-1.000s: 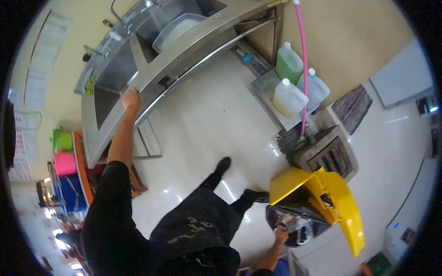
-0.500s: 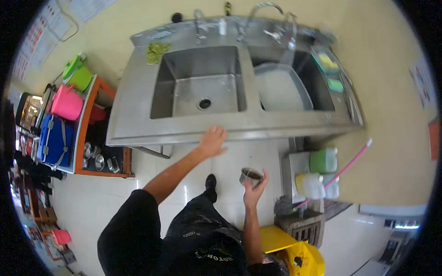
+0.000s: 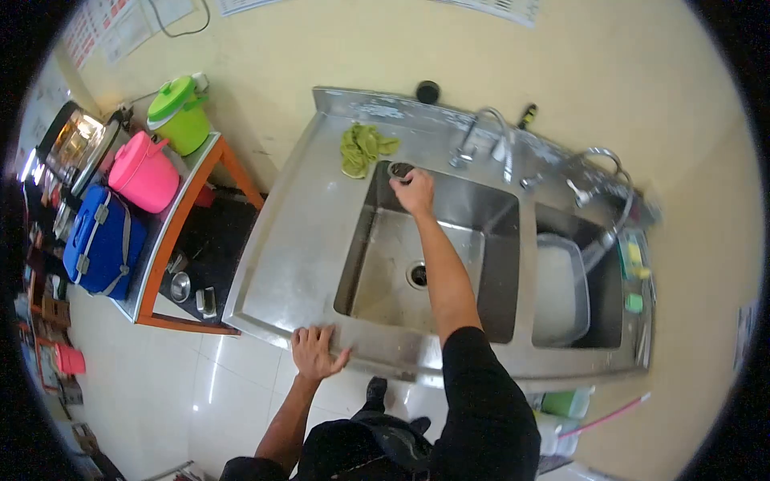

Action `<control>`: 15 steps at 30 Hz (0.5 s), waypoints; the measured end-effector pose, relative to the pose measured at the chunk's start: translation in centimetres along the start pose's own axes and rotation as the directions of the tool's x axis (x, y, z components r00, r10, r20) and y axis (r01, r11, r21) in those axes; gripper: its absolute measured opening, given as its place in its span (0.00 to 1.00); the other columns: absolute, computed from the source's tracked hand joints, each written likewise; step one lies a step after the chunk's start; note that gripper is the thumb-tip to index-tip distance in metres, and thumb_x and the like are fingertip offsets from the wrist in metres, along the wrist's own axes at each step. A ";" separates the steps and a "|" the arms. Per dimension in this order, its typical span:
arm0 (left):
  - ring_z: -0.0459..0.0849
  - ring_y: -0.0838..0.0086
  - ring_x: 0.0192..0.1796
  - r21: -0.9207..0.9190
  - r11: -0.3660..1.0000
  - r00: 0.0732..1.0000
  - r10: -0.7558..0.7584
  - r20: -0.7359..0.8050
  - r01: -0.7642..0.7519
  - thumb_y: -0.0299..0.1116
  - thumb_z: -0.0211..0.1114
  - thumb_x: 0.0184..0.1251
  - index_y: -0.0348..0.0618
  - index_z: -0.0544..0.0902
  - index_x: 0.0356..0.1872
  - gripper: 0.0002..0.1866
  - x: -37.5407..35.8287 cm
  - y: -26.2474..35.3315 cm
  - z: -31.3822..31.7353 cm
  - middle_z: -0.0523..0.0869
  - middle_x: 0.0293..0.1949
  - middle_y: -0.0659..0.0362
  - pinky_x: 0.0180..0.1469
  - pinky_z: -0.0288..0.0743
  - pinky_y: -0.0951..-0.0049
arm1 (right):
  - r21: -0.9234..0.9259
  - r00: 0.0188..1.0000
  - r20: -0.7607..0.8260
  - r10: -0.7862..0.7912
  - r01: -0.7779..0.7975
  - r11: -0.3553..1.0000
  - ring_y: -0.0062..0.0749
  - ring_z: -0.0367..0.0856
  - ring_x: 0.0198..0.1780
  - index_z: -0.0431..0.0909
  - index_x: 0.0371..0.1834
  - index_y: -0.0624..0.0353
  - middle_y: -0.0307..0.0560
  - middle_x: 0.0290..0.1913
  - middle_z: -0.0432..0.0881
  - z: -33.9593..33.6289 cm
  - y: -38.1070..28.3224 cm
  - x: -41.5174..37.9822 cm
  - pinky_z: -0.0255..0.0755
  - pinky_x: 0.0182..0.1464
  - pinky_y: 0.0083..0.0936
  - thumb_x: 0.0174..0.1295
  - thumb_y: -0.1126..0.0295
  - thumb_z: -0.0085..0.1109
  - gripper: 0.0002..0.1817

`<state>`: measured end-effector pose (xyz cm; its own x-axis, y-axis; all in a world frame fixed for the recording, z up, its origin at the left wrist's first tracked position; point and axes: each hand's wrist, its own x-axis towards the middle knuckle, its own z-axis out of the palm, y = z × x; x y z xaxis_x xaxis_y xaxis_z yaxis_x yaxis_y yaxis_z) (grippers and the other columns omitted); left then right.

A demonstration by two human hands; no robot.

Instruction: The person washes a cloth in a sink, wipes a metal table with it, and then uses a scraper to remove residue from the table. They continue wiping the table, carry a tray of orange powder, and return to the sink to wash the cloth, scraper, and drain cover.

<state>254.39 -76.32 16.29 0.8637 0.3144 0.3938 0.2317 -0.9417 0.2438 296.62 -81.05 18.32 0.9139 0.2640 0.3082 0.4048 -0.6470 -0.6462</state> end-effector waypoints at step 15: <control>0.73 0.68 0.28 -0.226 0.796 0.827 -0.531 0.183 0.561 0.41 0.63 0.59 0.37 0.82 0.40 0.16 1.7 -0.8 1.0 0.77 0.24 0.56 0.34 0.67 0.65 | 0.522 0.832 0.550 0.071 -0.409 0.748 0.28 0.83 0.39 0.82 0.46 0.58 0.45 0.41 0.86 -20.5 8.6 -28.5 0.76 0.44 0.26 0.59 0.61 0.64 0.16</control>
<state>256.12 -75.18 15.83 0.6734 0.7385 0.0344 0.5678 -0.5463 0.6158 273.47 -108.82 18.27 0.8048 0.5676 -0.1736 -0.0558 -0.2187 -0.9742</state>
